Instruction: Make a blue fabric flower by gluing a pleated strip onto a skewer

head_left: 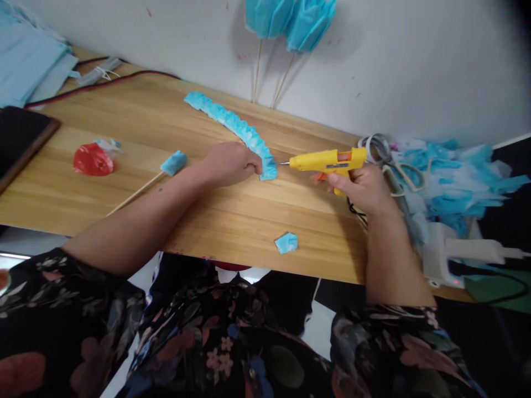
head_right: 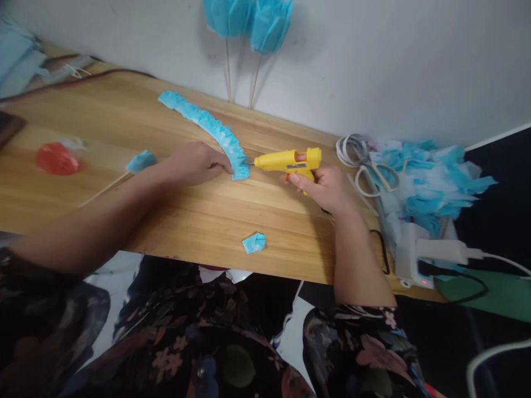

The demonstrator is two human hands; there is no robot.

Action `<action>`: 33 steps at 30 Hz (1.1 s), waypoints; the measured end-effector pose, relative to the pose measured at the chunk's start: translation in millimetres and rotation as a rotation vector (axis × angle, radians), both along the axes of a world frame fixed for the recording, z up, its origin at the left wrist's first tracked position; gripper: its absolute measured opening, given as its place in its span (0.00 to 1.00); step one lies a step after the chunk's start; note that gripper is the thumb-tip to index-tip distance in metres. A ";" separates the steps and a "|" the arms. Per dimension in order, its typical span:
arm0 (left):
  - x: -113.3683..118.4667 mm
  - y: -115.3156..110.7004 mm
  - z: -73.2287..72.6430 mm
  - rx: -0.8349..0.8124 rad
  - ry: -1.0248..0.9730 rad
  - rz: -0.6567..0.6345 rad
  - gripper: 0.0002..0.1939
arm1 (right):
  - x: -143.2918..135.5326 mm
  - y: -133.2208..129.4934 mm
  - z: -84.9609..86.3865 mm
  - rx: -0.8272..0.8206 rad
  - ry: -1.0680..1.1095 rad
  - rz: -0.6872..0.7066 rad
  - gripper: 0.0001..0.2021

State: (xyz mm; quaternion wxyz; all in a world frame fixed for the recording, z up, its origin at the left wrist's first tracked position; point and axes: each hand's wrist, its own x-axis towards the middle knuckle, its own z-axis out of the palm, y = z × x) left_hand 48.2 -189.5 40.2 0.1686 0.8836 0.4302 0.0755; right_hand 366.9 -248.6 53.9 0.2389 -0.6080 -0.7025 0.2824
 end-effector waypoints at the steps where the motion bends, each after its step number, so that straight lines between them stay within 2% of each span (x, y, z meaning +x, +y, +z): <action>1: 0.2 0.4 -0.4 -0.001 0.000 0.000 0.20 | -2.2 -0.1 -0.9 0.010 0.021 -0.002 0.19; 5: 0.0 1.8 -1.7 -0.008 -0.007 0.003 0.21 | -14.8 -0.5 0.6 -0.018 0.205 0.094 0.16; 8: -1.2 3.0 -4.1 0.008 -0.033 -0.007 0.21 | -23.4 -0.3 4.6 -0.085 0.259 0.159 0.16; 14: -1.9 3.7 -4.5 0.001 -0.046 -0.024 0.20 | -24.5 2.7 -1.8 -0.122 0.231 0.178 0.22; 18: -0.4 2.3 -0.4 -0.024 -0.008 -0.007 0.20 | -21.6 3.9 -8.4 -0.127 0.090 0.222 0.26; 23: 0.0 2.6 -0.9 0.013 -0.009 -0.023 0.21 | -23.4 4.5 -8.2 -0.075 -0.043 0.225 0.30; 33: 0.9 0.9 1.4 -0.033 -0.012 0.012 0.20 | -22.1 4.9 -11.4 -0.042 -0.047 0.226 0.28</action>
